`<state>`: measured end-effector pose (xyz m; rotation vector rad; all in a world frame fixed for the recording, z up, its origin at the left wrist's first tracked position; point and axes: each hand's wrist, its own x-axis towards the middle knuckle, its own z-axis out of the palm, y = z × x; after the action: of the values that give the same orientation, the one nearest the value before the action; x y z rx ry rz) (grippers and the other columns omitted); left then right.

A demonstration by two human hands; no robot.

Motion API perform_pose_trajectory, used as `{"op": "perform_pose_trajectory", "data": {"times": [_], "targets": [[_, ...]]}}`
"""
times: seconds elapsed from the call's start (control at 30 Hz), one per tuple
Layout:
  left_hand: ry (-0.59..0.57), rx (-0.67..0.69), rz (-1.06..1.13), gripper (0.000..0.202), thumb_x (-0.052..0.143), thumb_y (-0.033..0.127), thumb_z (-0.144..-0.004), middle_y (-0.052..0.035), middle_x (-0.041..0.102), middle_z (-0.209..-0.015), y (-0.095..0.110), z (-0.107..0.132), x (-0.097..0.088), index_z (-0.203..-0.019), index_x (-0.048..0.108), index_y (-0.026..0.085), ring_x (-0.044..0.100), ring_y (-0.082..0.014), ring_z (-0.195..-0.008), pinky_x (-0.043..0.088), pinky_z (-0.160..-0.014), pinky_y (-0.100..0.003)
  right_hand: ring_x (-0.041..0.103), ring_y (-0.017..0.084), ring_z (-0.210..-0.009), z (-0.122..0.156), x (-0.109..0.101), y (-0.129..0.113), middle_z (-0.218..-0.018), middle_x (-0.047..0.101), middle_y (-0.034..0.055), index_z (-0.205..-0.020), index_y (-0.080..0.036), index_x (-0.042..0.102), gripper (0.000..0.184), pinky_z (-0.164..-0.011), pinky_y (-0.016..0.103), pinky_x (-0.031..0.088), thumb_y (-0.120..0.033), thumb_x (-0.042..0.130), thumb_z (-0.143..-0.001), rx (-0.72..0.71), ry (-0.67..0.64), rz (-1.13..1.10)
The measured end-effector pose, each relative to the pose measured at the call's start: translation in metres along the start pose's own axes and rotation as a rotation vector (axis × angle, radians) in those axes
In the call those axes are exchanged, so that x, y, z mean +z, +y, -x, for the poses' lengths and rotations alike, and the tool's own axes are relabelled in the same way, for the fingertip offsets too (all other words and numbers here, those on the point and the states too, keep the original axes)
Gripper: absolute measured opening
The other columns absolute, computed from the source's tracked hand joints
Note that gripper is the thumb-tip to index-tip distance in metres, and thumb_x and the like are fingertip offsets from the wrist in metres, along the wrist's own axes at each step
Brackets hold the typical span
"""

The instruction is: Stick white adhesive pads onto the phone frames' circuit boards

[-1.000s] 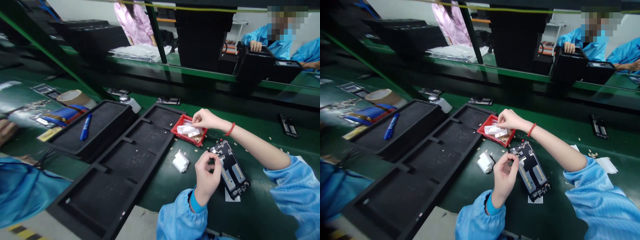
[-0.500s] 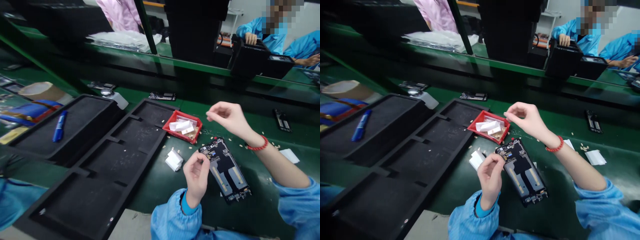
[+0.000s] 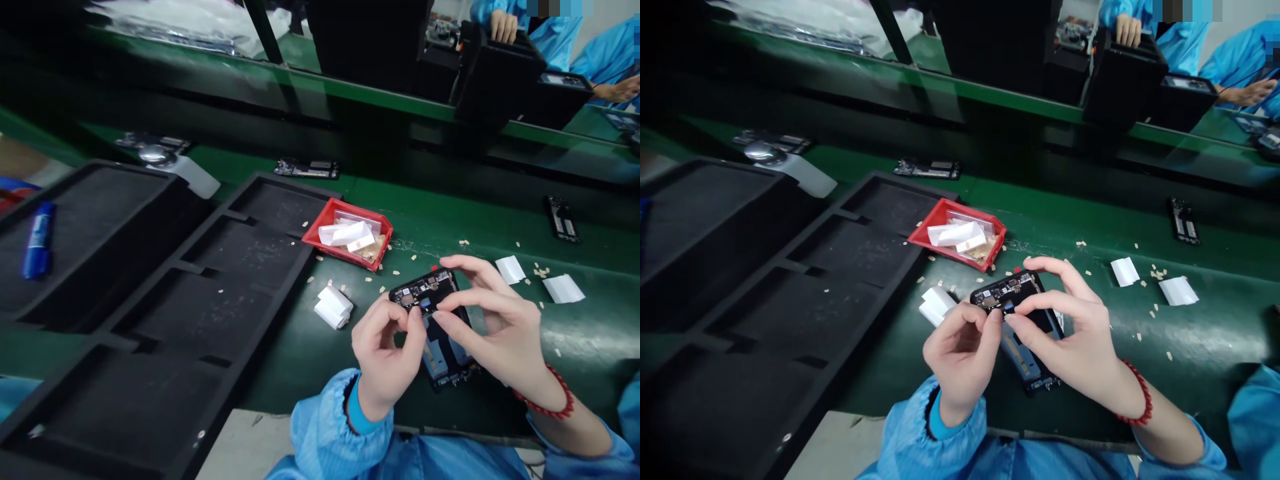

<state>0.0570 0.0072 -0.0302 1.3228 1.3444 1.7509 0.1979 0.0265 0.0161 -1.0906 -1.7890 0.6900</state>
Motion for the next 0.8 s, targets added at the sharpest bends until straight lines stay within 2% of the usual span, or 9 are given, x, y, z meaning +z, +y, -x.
{"op": "perform_pose_trajectory", "data": {"times": [0.2,0.33,0.5,0.57,0.63,0.67,0.73,0.8], "targets": [[-0.01,0.148,-0.037,0.03,0.064,0.001,-0.081,0.0077,0.043,-0.059,0.007,-0.001,-0.001,-0.066,0.046,0.02,0.05,-0.0074,-0.054,0.04,-0.051,-0.019,0.063,0.024,-0.12,-0.001,0.002,-0.002,-0.128,0.064,0.0075,-0.085,-0.025,0.076,0.015,-0.102,0.042,0.056,-0.01,0.077,-0.083,-0.002,0.004,-0.059],[-0.019,0.139,-0.039,0.03,0.063,0.0,-0.081,0.0075,0.042,-0.062,0.009,-0.001,-0.002,-0.067,0.045,0.02,0.047,-0.0065,-0.054,0.037,-0.049,-0.018,0.062,0.022,-0.122,-0.001,0.004,-0.002,-0.128,0.062,0.007,-0.086,-0.023,0.076,0.017,-0.105,0.037,0.052,-0.007,0.076,-0.083,-0.017,0.0,-0.056],[0.014,0.126,-0.03,0.038,0.063,0.001,-0.082,0.0079,0.036,-0.06,0.01,0.001,-0.002,-0.066,0.036,0.022,0.044,-0.0067,-0.052,0.037,-0.046,-0.016,0.062,0.021,-0.121,-0.002,0.007,-0.002,-0.128,0.062,0.0074,-0.084,-0.022,0.074,0.018,-0.104,0.036,0.052,-0.004,0.073,-0.084,-0.012,0.026,-0.059],[0.026,0.124,-0.016,0.035,0.063,0.001,-0.082,0.0081,0.038,-0.061,0.011,0.003,-0.002,-0.068,0.039,0.021,0.046,-0.0056,-0.049,0.04,-0.045,-0.014,0.062,0.021,-0.12,-0.002,0.009,-0.003,-0.128,0.061,0.0077,-0.084,-0.022,0.074,0.018,-0.102,0.037,0.053,-0.004,0.072,-0.084,-0.003,0.04,-0.077],[0.063,0.105,0.0,0.023,0.065,0.002,-0.082,0.0067,0.05,-0.067,0.012,0.005,-0.002,-0.079,0.052,0.02,0.054,-0.0055,-0.051,0.046,-0.046,-0.013,0.063,0.021,-0.118,-0.002,0.01,-0.003,-0.128,0.061,0.0076,-0.084,-0.022,0.074,0.019,-0.101,0.037,0.054,-0.003,0.072,-0.084,0.001,0.061,-0.092],[0.073,0.086,0.011,0.019,0.066,0.003,-0.083,0.0044,0.058,-0.074,0.012,0.006,-0.002,-0.091,0.059,0.019,0.06,-0.0068,-0.055,0.051,-0.049,-0.014,0.063,0.021,-0.117,-0.002,0.011,-0.004,-0.128,0.062,0.0074,-0.084,-0.022,0.074,0.019,-0.1,0.037,0.054,-0.003,0.071,-0.084,0.001,0.073,-0.094],[0.063,0.053,0.02,0.032,0.066,0.006,-0.087,-0.0029,0.072,-0.094,0.012,0.008,-0.002,-0.116,0.063,0.019,0.072,-0.0116,-0.069,0.059,-0.058,-0.016,0.064,0.021,-0.115,-0.002,0.013,-0.005,-0.127,0.062,0.0072,-0.083,-0.022,0.074,0.019,-0.099,0.037,0.055,-0.003,0.071,-0.084,0.007,0.101,-0.094],[0.032,0.042,0.019,0.04,0.065,0.007,-0.09,-0.0062,0.076,-0.108,0.012,0.01,-0.003,-0.126,0.064,0.021,0.077,-0.0153,-0.082,0.062,-0.064,-0.017,0.066,0.021,-0.112,-0.001,0.016,-0.006,-0.125,0.063,0.0074,-0.081,-0.022,0.073,0.019,-0.097,0.036,0.056,-0.004,0.071,-0.084,0.021,0.128,-0.093]]}}
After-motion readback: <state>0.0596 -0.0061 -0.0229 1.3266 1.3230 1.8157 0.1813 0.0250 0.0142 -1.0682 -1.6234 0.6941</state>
